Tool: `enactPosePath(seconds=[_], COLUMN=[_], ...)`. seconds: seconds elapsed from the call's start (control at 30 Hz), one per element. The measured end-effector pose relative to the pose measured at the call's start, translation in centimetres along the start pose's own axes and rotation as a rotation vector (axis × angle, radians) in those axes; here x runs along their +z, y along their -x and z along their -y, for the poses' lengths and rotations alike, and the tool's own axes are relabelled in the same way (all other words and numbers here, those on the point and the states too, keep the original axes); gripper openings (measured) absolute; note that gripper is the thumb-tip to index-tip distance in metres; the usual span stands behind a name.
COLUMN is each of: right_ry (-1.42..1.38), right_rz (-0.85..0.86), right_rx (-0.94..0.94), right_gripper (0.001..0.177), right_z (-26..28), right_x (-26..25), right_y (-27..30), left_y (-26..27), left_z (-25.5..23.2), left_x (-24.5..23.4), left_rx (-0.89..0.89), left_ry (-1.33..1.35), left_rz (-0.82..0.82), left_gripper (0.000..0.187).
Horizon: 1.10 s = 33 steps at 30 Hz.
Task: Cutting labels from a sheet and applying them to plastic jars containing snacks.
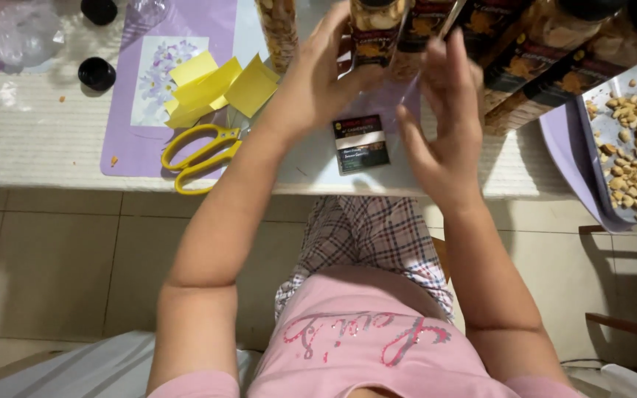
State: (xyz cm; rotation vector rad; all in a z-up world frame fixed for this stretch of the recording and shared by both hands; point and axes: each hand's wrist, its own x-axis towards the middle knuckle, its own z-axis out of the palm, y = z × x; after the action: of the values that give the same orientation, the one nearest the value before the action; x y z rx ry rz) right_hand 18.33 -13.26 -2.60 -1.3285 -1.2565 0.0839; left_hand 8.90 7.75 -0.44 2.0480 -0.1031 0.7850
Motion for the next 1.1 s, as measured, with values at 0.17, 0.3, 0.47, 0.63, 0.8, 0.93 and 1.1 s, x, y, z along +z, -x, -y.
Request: enactPosePath(seconds=[0.17, 0.3, 0.47, 0.63, 0.8, 0.93, 1.1], right_ry=[0.025, -0.124, -0.115, -0.174, -0.177, -0.174, -0.161], right_rz=[-0.122, -0.156, -0.150, -0.151, -0.153, -0.139, -0.097], right_rx=[0.040, 0.092, 0.122, 0.177, 0.236, 0.227, 0.214], right_gripper=[0.071, 0.059, 0.060, 0.060, 0.054, 0.047, 0.039], right_z=[-1.1, -3.0, -2.4, -2.6, -2.7, -3.0, -2.7], right_x=[-0.3, -0.1, 0.0, -0.4, -0.4, -0.4, -0.5], right_y=[2.4, 3.7, 3.2, 3.2, 3.2, 3.2, 3.1], left_y=[-1.7, -1.9, -1.1, 1.2, 1.6, 1.2, 0.9], left_z=[5.0, 4.5, 4.6, 1.9, 6.1, 4.0, 6.5], left_x=[1.2, 1.5, 1.9, -0.5, -6.6, -8.6, -7.1], left_rx=[-0.008, -0.302, -0.248, 0.098, -0.104, -0.275, -0.196], left_ry=[-0.040, -0.139, -0.214, -0.472, -0.508, -0.134, 0.095], left_rz=[-0.014, 0.101, 0.040, -0.279, -0.561, -0.185, -0.240], left_gripper=[0.060, 0.073, 0.085, 0.058, 0.077, 0.084, 0.056])
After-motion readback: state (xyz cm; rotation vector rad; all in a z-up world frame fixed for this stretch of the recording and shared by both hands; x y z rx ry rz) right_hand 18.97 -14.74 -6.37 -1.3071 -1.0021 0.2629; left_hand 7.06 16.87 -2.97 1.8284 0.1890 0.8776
